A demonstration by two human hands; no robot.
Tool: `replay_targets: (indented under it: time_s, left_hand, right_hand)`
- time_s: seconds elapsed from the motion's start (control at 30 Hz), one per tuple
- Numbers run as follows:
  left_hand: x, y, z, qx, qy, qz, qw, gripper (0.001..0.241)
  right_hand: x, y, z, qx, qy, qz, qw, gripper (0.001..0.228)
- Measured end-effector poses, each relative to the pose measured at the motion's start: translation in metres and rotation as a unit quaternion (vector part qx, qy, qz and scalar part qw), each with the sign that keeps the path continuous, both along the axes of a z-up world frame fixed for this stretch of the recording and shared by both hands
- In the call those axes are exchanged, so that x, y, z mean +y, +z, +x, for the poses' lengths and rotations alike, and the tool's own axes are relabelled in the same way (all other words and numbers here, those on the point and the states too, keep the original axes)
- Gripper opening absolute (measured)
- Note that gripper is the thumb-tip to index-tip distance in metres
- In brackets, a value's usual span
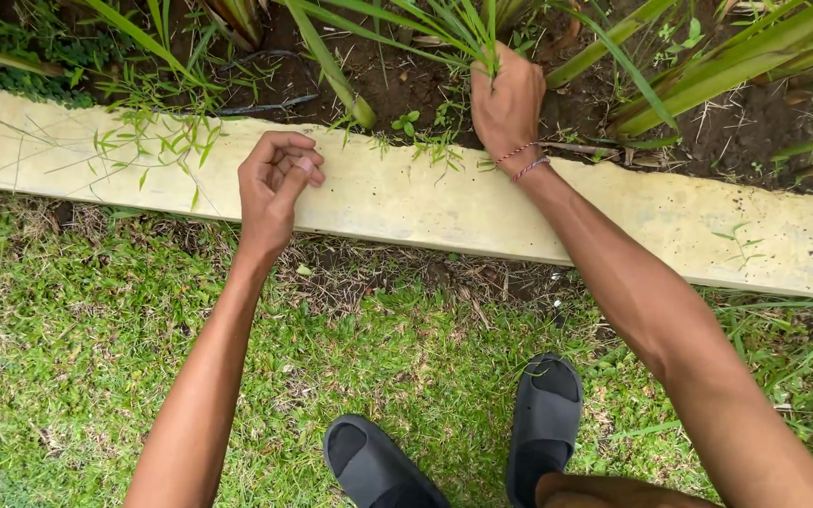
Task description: Weeding a garden bed by hand, pulling out grass and small weeds
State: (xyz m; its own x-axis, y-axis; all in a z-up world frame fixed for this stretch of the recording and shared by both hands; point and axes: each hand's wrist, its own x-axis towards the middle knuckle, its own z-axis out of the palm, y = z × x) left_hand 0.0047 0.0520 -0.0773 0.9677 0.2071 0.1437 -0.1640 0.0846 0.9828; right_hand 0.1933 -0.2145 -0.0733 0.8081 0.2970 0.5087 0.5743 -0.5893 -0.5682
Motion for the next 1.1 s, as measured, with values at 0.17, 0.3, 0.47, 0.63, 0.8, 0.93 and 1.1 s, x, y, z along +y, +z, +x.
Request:
replay_targets:
  time_s: [0.17,0.3,0.47,0.63,0.8,0.93,1.1]
  left_hand:
    - [0.002,-0.004,-0.001,0.002,-0.002,-0.003,1.000,0.026]
    - [-0.001,-0.009,0.001,0.031,0.026,0.051,0.998,0.035]
    - [-0.002,0.000,0.000,0.035,0.022,0.051,0.998,0.040]
    - [-0.006,-0.008,0.000,0.043,0.020,0.046,0.998,0.049]
    - [-0.022,-0.007,-0.018,0.074,0.027,0.076,0.994,0.061]
    - [-0.063,0.011,-0.044,0.056,-0.023,-0.057,0.996,0.098]
    - [-0.107,0.099,-0.049,0.089,-0.050,0.005,0.995,0.074]
  right_hand:
    - [-0.002,-0.004,-0.015,-0.113,0.044,-0.093,0.988,0.024]
    - [-0.006,-0.003,-0.017,-0.083,0.153,-0.011,0.985,0.034]
    - [-0.008,-0.011,-0.069,-0.061,0.241,-0.041,0.968,0.031]
    - [0.019,0.051,-0.138,0.120,0.361,-0.124,0.916,0.022]
    - [0.030,0.094,-0.162,0.428,0.284,0.058,0.856,0.032]
    - [0.038,0.133,-0.157,0.474,0.229,0.160,0.835,0.038]
    - [0.039,0.120,-0.155,0.408,0.292,-0.012,0.865,0.025]
